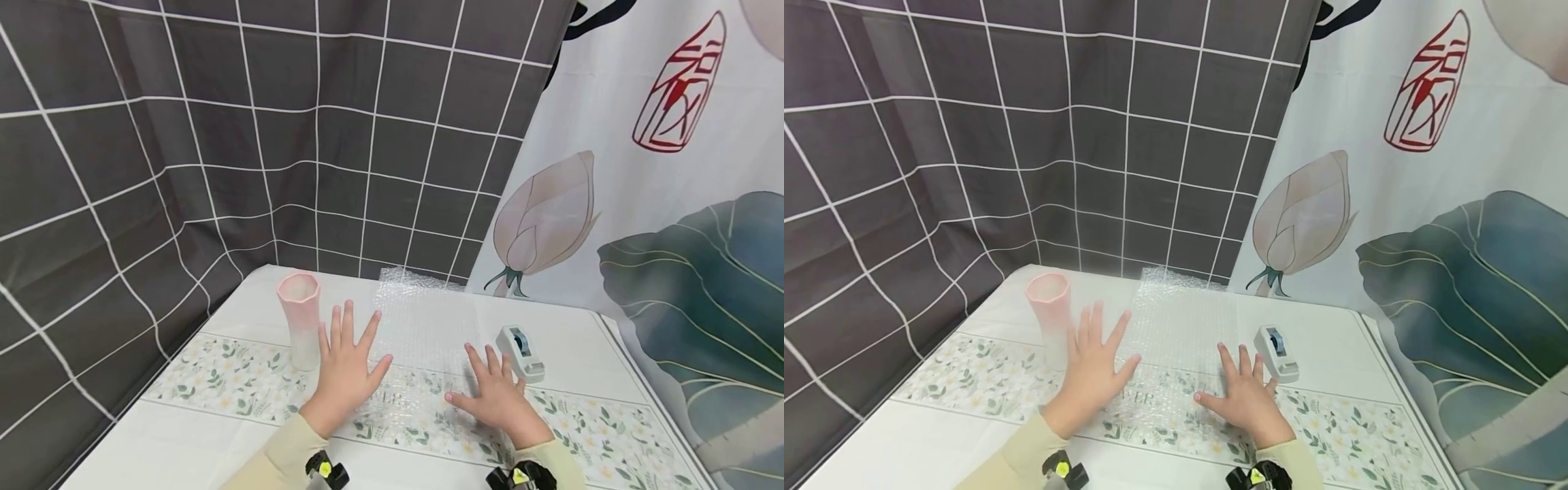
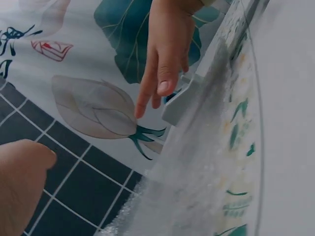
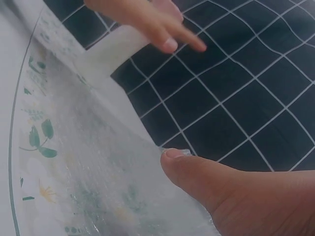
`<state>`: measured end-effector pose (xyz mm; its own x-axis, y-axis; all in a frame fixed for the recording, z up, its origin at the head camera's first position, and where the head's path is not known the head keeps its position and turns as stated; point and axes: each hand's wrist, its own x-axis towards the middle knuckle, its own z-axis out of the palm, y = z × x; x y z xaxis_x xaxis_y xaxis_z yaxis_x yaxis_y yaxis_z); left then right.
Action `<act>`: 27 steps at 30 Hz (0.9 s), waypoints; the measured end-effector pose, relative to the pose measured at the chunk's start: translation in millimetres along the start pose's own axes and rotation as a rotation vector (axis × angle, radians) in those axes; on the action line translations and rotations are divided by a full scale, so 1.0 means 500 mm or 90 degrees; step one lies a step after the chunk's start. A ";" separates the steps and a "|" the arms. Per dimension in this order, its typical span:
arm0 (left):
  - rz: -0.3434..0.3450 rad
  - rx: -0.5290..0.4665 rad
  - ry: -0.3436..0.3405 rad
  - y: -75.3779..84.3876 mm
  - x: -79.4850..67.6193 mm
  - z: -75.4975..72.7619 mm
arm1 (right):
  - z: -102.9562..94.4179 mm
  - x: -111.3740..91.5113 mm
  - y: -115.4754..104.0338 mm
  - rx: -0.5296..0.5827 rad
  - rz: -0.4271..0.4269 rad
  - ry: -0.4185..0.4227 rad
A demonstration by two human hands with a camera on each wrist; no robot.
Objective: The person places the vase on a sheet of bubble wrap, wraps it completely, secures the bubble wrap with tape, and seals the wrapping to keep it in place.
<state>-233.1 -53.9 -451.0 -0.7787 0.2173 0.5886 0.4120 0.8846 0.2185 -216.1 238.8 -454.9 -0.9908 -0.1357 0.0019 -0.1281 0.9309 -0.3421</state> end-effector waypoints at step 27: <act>-0.191 -0.043 0.306 -0.134 0.096 -0.087 | -0.021 0.005 0.011 -0.002 -0.013 0.033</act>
<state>-277.3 -121.0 -403.5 -0.5700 -0.2658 0.7775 0.2473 0.8469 0.4708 -219.7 247.0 -446.6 -0.9890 -0.1361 0.0580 -0.1477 0.9290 -0.3392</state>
